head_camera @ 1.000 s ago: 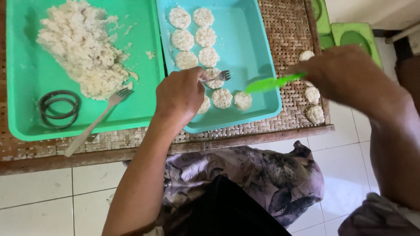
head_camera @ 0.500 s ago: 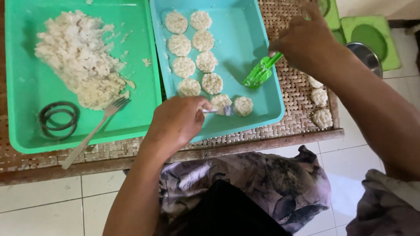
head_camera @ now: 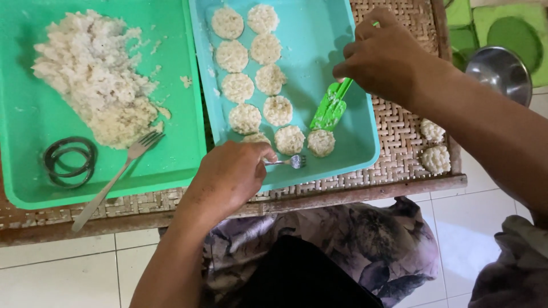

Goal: Shaping rice mixture into small round cakes using a fork and a spatula on a tray

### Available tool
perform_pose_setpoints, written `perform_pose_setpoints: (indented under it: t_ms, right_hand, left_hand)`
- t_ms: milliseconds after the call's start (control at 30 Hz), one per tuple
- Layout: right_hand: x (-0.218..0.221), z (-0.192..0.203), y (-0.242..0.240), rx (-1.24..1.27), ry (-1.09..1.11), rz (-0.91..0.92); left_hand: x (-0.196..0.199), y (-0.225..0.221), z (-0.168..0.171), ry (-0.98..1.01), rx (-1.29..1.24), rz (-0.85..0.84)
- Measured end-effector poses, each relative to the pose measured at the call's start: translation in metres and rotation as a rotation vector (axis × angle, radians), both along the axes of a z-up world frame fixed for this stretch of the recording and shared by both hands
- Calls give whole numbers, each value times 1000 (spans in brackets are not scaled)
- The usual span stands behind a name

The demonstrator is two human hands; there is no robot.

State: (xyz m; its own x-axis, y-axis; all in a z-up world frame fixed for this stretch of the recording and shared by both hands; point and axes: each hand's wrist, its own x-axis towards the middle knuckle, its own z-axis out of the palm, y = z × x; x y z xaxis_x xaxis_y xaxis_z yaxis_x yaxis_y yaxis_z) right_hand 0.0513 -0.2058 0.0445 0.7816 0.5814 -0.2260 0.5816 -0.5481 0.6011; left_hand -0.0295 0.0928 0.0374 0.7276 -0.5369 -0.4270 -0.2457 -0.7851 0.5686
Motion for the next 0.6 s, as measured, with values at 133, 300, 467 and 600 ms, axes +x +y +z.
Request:
perform_pose_setpoints:
  t_ms: [133,300,467,600]
  right_hand:
    - [0,-11,-6,-35,-53,45]
    - [-9,-33,-9,28,95,23]
    - [-18,-44,-14,31,242,-85]
    - [-16,-51,-19,-52,408,-217]
  left_hand:
    - [1,-3,1,25,2,-1]
    - [1,-4,-9,59,24,-22]
    - [3,-2,-5,66,13,-9]
    - [2,6,-5,-30,-74,-4]
